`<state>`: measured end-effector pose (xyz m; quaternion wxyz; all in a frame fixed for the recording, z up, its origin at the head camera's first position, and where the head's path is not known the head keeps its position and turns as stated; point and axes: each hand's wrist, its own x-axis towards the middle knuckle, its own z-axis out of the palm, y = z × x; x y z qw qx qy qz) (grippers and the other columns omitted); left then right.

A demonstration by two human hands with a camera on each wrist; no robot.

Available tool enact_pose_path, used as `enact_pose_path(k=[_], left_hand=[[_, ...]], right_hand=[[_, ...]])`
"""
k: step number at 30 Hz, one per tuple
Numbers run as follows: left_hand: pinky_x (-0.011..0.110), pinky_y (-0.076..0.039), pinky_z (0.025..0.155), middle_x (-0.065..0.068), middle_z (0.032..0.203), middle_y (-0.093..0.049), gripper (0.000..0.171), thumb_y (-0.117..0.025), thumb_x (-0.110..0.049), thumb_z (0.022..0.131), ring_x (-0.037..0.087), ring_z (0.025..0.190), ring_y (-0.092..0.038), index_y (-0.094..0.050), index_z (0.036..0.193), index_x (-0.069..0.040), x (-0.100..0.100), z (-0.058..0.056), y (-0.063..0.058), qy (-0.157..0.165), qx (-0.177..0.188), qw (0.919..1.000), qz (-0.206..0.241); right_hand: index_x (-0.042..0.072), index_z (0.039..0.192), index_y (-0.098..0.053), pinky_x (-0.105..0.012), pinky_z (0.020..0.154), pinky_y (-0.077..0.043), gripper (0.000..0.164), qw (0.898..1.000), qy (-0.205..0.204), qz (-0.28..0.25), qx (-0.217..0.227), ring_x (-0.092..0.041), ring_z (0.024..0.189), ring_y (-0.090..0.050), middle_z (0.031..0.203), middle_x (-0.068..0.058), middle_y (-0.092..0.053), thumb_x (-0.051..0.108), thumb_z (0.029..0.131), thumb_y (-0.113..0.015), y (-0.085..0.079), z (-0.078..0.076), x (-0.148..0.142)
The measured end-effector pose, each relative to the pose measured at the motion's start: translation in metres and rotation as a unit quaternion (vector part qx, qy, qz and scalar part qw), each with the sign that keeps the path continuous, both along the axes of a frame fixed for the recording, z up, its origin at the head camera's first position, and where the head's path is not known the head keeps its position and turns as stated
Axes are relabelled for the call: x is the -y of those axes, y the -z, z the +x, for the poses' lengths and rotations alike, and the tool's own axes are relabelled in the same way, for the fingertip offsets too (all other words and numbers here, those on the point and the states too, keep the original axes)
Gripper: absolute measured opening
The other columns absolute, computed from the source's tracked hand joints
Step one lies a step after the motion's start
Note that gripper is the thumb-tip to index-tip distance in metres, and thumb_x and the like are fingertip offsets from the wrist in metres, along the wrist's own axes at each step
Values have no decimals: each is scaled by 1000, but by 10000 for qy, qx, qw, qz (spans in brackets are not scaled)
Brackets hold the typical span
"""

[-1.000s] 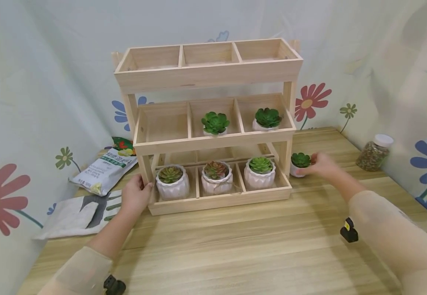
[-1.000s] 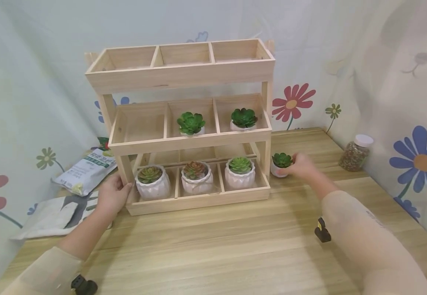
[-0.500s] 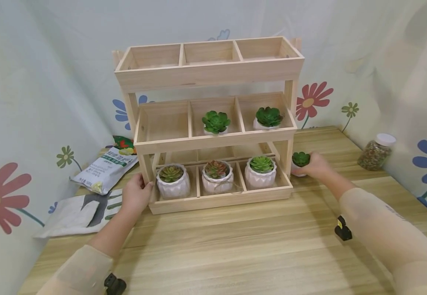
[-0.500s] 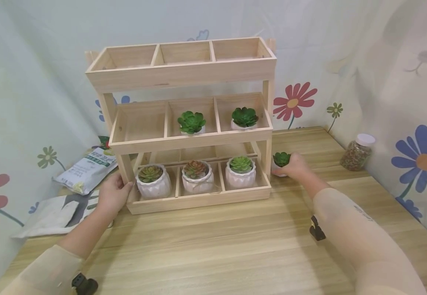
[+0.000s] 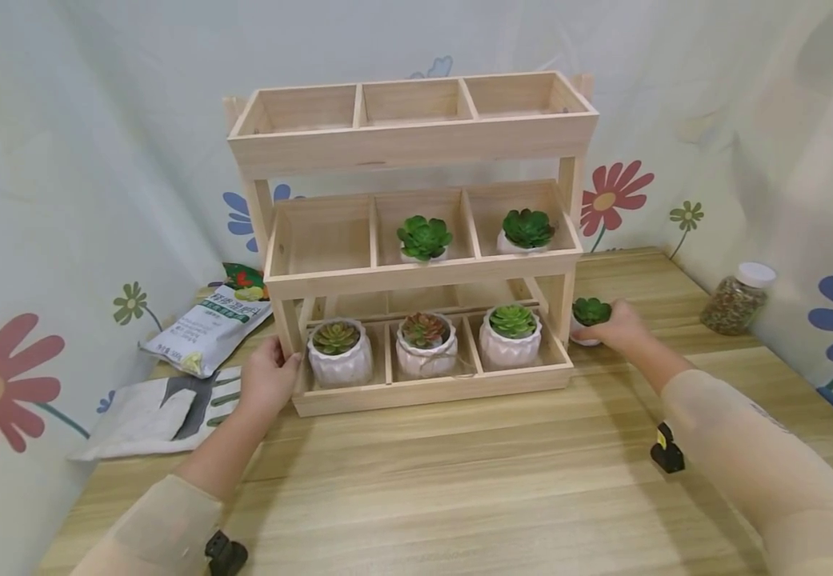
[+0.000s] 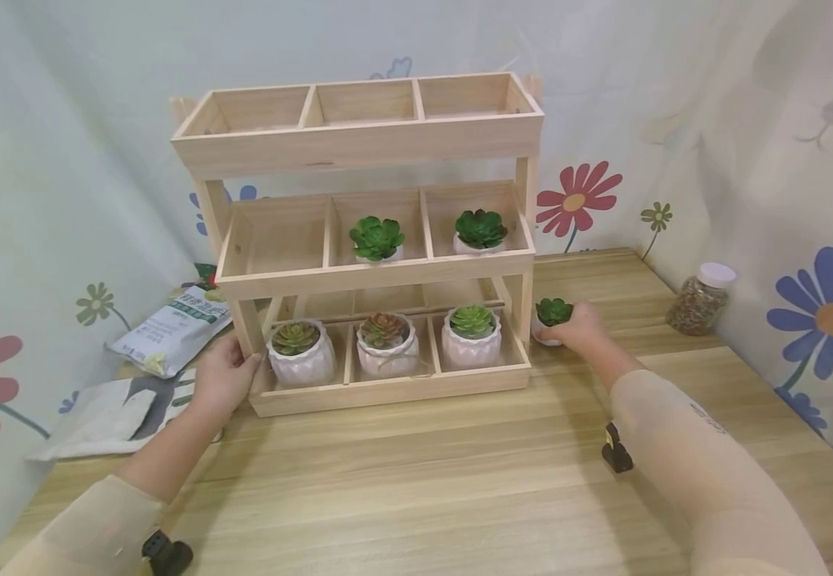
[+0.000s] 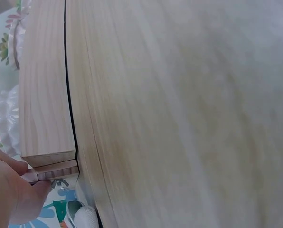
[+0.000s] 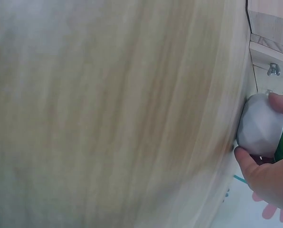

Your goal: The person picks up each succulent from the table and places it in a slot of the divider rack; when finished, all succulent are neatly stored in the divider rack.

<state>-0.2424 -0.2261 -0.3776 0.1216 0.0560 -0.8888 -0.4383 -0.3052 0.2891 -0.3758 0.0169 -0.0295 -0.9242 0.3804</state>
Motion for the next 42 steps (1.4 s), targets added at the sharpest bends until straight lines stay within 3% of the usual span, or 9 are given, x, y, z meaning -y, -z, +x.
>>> enact_pose_path(k=[4,7,15,24,32,36,42], left_hand=[[44,-47,93,30,123,-53,41,-54,-5,93,37,114,-53,-44,130,11,0,0,1,8,12,10000,7],[44,-46,93,30,124,-53,41,-54,-5,93,37,115,-52,-44,130,11,-1,0,1,10,25,10000,31],[45,-46,94,30,122,-54,40,-54,-5,93,39,113,-53,-45,128,11,1,2,-2,25,-21,10000,-28],[45,-47,93,30,120,-55,39,-54,-5,93,38,112,-54,-46,127,12,3,2,0,19,-60,10000,-37],[43,-47,93,29,119,-57,38,-54,-5,93,36,112,-55,-47,126,11,1,-3,3,24,-58,10000,2],[44,-47,92,29,117,-58,37,-54,-6,93,36,110,-56,-48,125,11,1,-3,3,57,-95,9999,-66],[45,-46,93,29,119,-56,38,-54,-6,92,37,112,-55,-47,125,11,0,-1,1,33,-70,9999,-129]], right_hand=[[-16,113,-50,-49,90,-45,66,9999,66,-90,-108,-36,98,-51,109,-30,-54,25,71,-80,4,2,-5],[-18,117,-44,-51,93,-42,73,9997,118,-197,-86,-39,101,-48,113,-31,-50,27,72,-80,2,5,-11],[-20,125,-31,-58,93,-39,89,9999,-44,107,22,-47,108,-43,119,-36,-42,37,74,-78,-28,36,-21],[-15,123,-38,-54,84,-46,86,9977,-487,462,20,-40,101,-50,115,-31,-49,42,74,-78,-57,75,-13],[-14,123,-40,-50,84,-48,86,9937,-1045,373,137,-35,98,-52,113,-27,-51,41,71,-80,-79,95,18],[-8,116,-46,-43,82,-51,76,9899,-1401,231,-8,-29,93,-55,107,-19,-55,38,68,-83,-93,105,43],[-2,112,-48,-31,75,-52,66,9746,-2195,-279,-335,-23,85,-56,103,-13,-57,24,66,-86,-123,111,88]])
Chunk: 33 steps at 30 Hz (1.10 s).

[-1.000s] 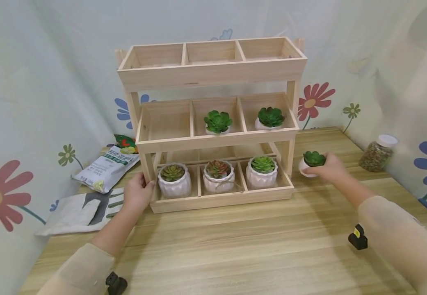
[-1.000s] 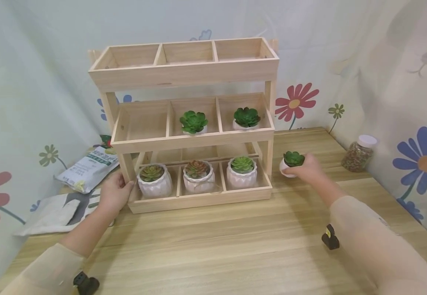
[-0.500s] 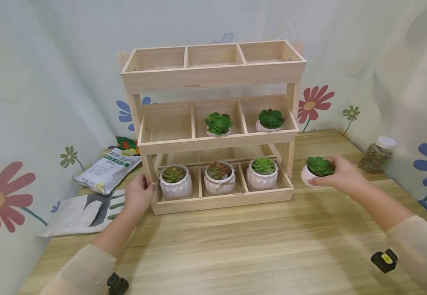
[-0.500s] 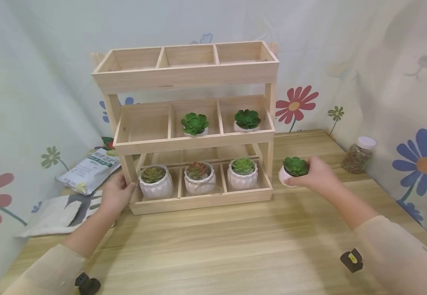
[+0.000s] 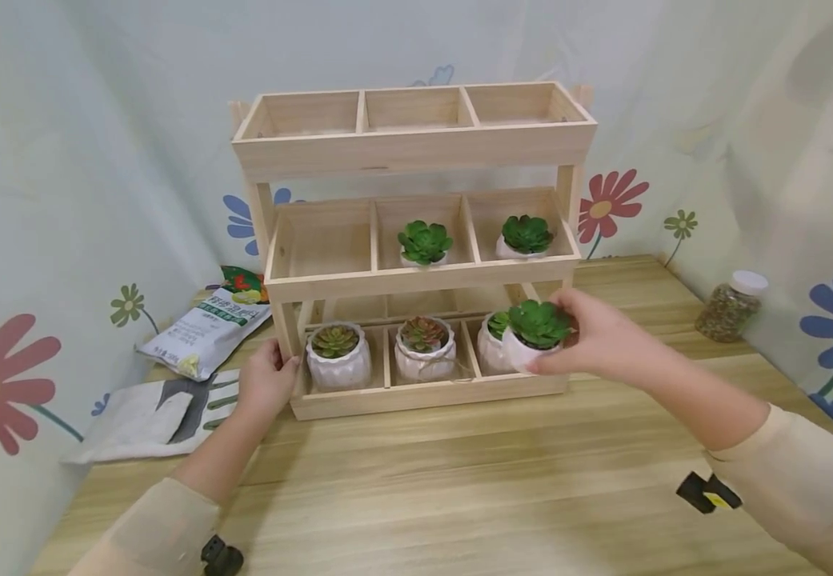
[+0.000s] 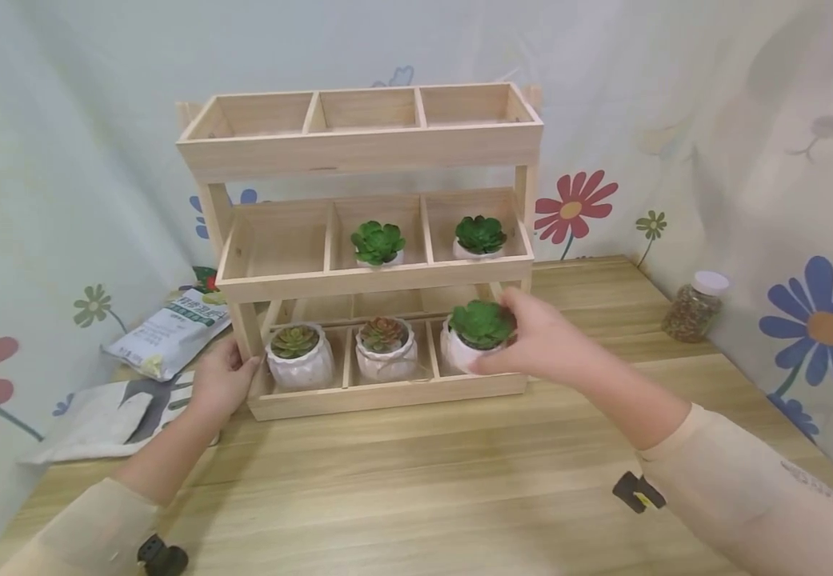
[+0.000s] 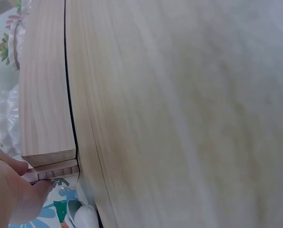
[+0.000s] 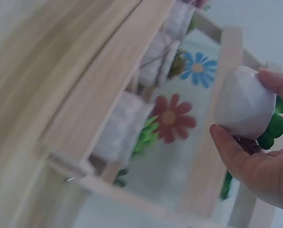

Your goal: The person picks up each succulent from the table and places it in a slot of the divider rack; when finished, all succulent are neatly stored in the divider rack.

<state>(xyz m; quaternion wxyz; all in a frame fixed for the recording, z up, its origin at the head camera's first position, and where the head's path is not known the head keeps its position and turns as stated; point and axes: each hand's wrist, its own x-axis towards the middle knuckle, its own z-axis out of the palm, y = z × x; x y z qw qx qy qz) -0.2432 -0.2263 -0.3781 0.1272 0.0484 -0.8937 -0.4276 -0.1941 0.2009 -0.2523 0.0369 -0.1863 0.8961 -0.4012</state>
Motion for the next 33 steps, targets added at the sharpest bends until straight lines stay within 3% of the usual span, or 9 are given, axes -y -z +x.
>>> enact_pose_path(k=[7,14,19,25,33], left_hand=[[45,-46,93,30,118,-56,37,-54,-5,92,38,111,-55,-47,124,12,0,2,-4,66,12,10000,-10],[45,-47,92,29,122,-55,39,-53,-7,94,37,113,-53,-46,128,10,0,2,-4,162,180,9997,1],[44,-47,92,28,122,-55,40,-53,-7,94,36,114,-53,-45,129,9,1,0,-2,188,195,9996,28],[44,-47,92,28,122,-56,36,-53,-6,93,35,114,-54,-48,126,9,5,0,1,202,119,9997,-26],[45,-48,90,28,118,-58,35,-53,-7,93,36,109,-56,-49,124,9,5,1,0,152,72,9997,-178]], right_hand=[[-1,108,-49,-31,78,-53,60,9961,-737,-389,-281,-23,85,-58,100,-12,-57,16,64,-87,-38,-12,48],[4,112,-49,-33,84,-50,64,9959,-709,-442,-356,-20,90,-60,104,-8,-58,19,63,-88,-63,-36,97],[6,110,-50,-30,86,-46,62,9948,-746,-211,-653,-17,94,-55,104,-4,-58,22,63,-88,-76,-58,135],[6,108,-49,-24,81,-48,59,9933,-836,-209,-776,-15,94,-55,103,-3,-57,24,66,-85,-82,-84,176],[7,110,-48,-23,77,-48,59,9923,-930,-27,-812,-15,94,-54,104,-3,-55,20,65,-84,-74,-110,213]])
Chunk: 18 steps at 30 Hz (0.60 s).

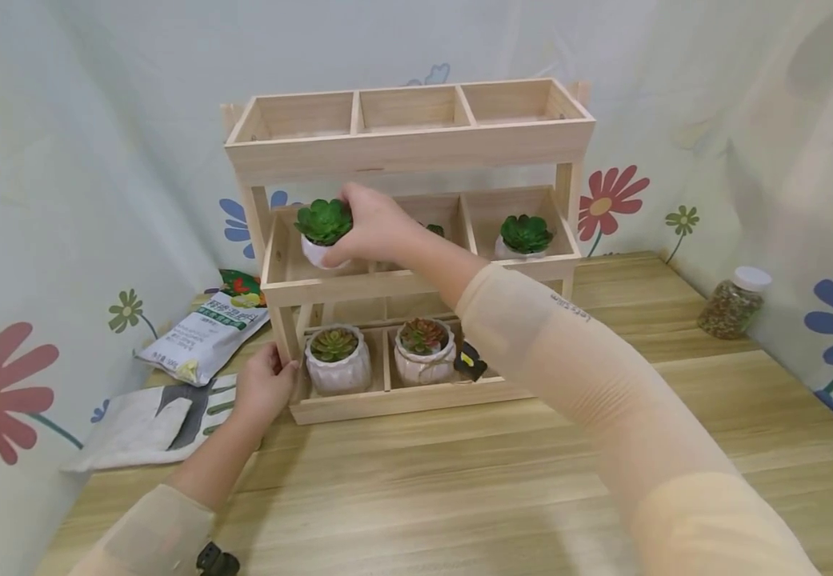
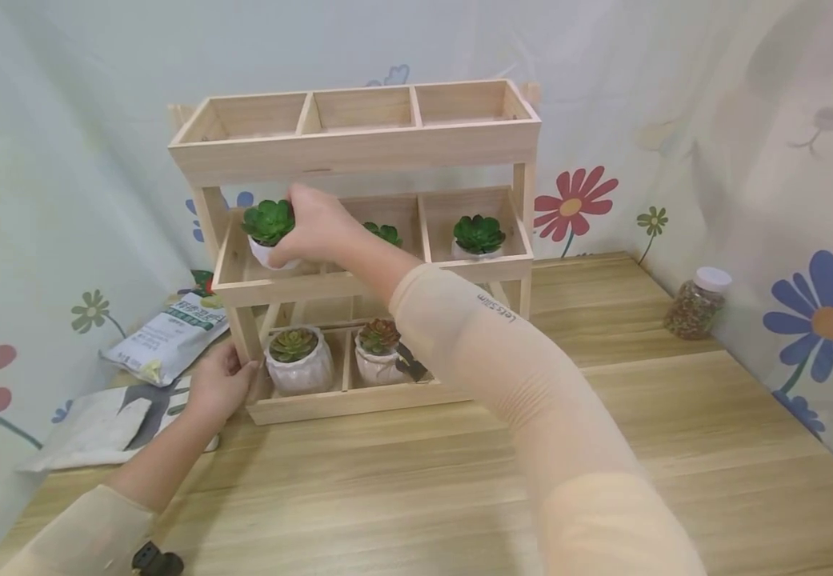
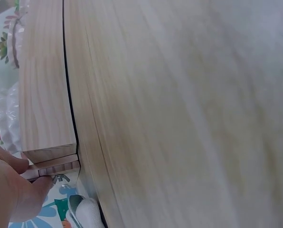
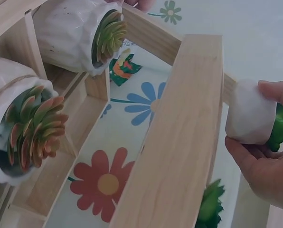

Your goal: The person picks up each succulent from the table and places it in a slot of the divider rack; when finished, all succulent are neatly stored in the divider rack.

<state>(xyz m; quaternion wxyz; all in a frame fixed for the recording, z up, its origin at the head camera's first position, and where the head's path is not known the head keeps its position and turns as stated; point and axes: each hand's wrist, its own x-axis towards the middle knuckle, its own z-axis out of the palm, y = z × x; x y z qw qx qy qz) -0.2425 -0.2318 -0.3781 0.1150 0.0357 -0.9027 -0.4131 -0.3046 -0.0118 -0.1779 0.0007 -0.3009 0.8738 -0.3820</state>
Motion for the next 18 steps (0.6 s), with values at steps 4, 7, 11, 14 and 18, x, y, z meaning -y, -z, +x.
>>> enact_pose_path(k=[4,7,11,14,18], left_hand=[[46,-48,90,29,117,-58,34,-54,-6,93,38,108,-56,-49,122,10,0,1,0,35,-4,10000,-4],[46,-48,89,29,118,-57,34,-54,-6,93,38,109,-56,-49,123,10,-1,2,0,56,30,10000,46],[46,-48,91,29,119,-56,37,-55,-5,92,38,111,-55,-48,125,11,-2,1,1,48,-12,10000,83],[46,-47,91,30,119,-56,37,-55,-4,92,38,111,-55,-47,124,12,-2,1,0,82,-95,9999,98],[46,-47,92,30,120,-55,37,-54,-3,92,38,112,-54,-46,125,12,-1,0,-1,86,-110,9999,89]], right_hand=[[7,109,-48,-22,74,-48,57,9994,-44,299,-144,-15,91,-54,102,-3,-55,22,67,-82,6,-8,13],[6,112,-48,-23,72,-48,58,9981,-14,584,-181,-15,90,-54,102,-3,-55,25,69,-81,10,-11,19],[6,124,-44,-25,72,-48,68,9941,33,1062,-204,-15,93,-53,109,-3,-54,31,71,-78,13,-13,24],[6,130,-41,-26,74,-48,74,9905,107,1342,-287,-15,96,-53,115,-4,-53,34,72,-78,14,-16,27],[6,132,-41,-28,78,-48,75,9862,128,1606,-382,-16,102,-52,122,-6,-52,33,73,-78,13,-20,31]])
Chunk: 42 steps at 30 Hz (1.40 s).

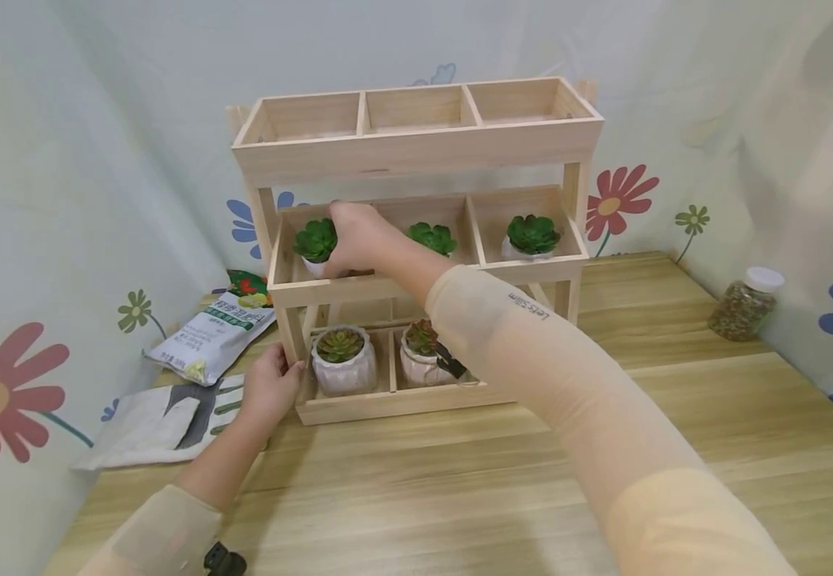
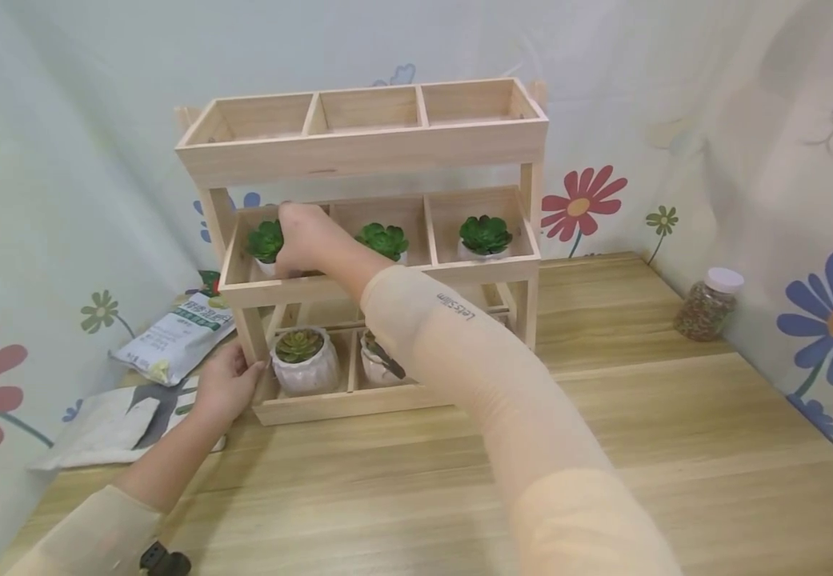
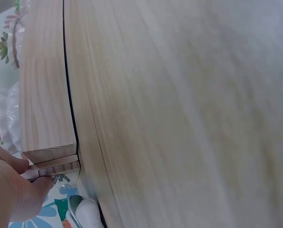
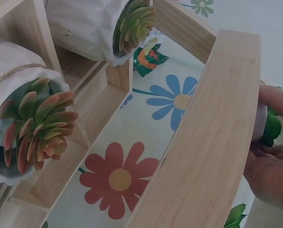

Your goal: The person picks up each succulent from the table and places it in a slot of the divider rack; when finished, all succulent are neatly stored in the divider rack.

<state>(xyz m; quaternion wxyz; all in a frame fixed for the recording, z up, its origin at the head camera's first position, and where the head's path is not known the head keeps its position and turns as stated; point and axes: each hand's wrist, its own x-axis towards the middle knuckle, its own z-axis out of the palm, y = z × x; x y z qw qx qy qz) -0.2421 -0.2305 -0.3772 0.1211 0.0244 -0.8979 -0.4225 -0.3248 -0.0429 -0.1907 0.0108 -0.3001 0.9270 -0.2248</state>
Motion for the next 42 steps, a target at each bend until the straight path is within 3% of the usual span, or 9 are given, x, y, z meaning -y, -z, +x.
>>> enact_pose_path(k=[5,9,14,17,23,29,34,37,42], left_hand=[[46,-45,94,31,123,-52,40,-53,-3,93,39,115,-52,-43,128,12,-1,1,-1,10,92,9999,52],[45,-45,94,30,124,-52,40,-53,-4,94,38,115,-52,-44,129,11,-1,0,0,21,138,9999,63],[44,-47,93,29,122,-55,38,-54,-5,93,37,113,-54,-46,128,9,-2,0,1,27,56,10000,32],[44,-48,92,28,121,-55,37,-54,-5,93,37,112,-54,-46,127,9,-2,1,2,40,44,10000,37],[44,-48,92,28,122,-55,38,-54,-5,94,36,113,-54,-46,128,9,-4,3,2,50,105,9999,92],[45,-48,90,29,118,-57,35,-55,-5,93,37,109,-56,-48,124,11,-3,4,-4,-6,124,9999,13],[46,-48,89,29,117,-58,37,-55,-8,93,38,107,-57,-49,124,11,2,3,-9,67,250,9992,-318],[47,-49,87,28,114,-60,38,-57,-13,93,38,105,-58,-51,123,10,6,1,-11,169,394,9977,-517],[40,-54,73,23,102,-65,36,-57,-20,94,32,91,-64,-57,116,9,14,6,-25,241,276,9964,-766]], right_hand=[[6,139,-39,-28,90,-46,80,9995,-8,311,-21,-18,118,-47,135,-5,-47,30,74,-78,-2,-3,2],[6,140,-38,-27,94,-44,82,9987,8,516,-38,-17,120,-45,136,-4,-47,28,73,-79,-3,-5,3],[6,144,-32,-24,80,-45,79,9973,-78,645,330,-15,110,-47,137,-4,-45,13,78,-75,-8,-3,2],[6,146,-27,-26,67,-43,76,9955,-242,660,638,-16,102,-45,139,-6,-41,-3,80,-64,-9,0,1],[7,145,-29,-24,74,-41,64,9946,-405,745,602,-14,108,-44,142,-6,-39,-7,86,-50,-7,2,0],[7,140,-34,-25,77,-40,56,9969,-193,175,749,-13,112,-44,138,-5,-41,-6,87,-48,-8,7,-7],[7,133,-40,-21,89,-42,47,9973,-221,-562,414,-14,115,-47,130,-4,-47,9,90,-59,-8,18,-24],[6,129,-44,-20,91,-43,45,9918,-264,-1249,65,-13,113,-51,127,-4,-52,22,91,-62,-7,30,-41],[7,122,-50,-19,82,-49,36,9751,-492,-2104,-495,-9,101,-56,117,-1,-57,24,92,-61,-2,57,-87]])
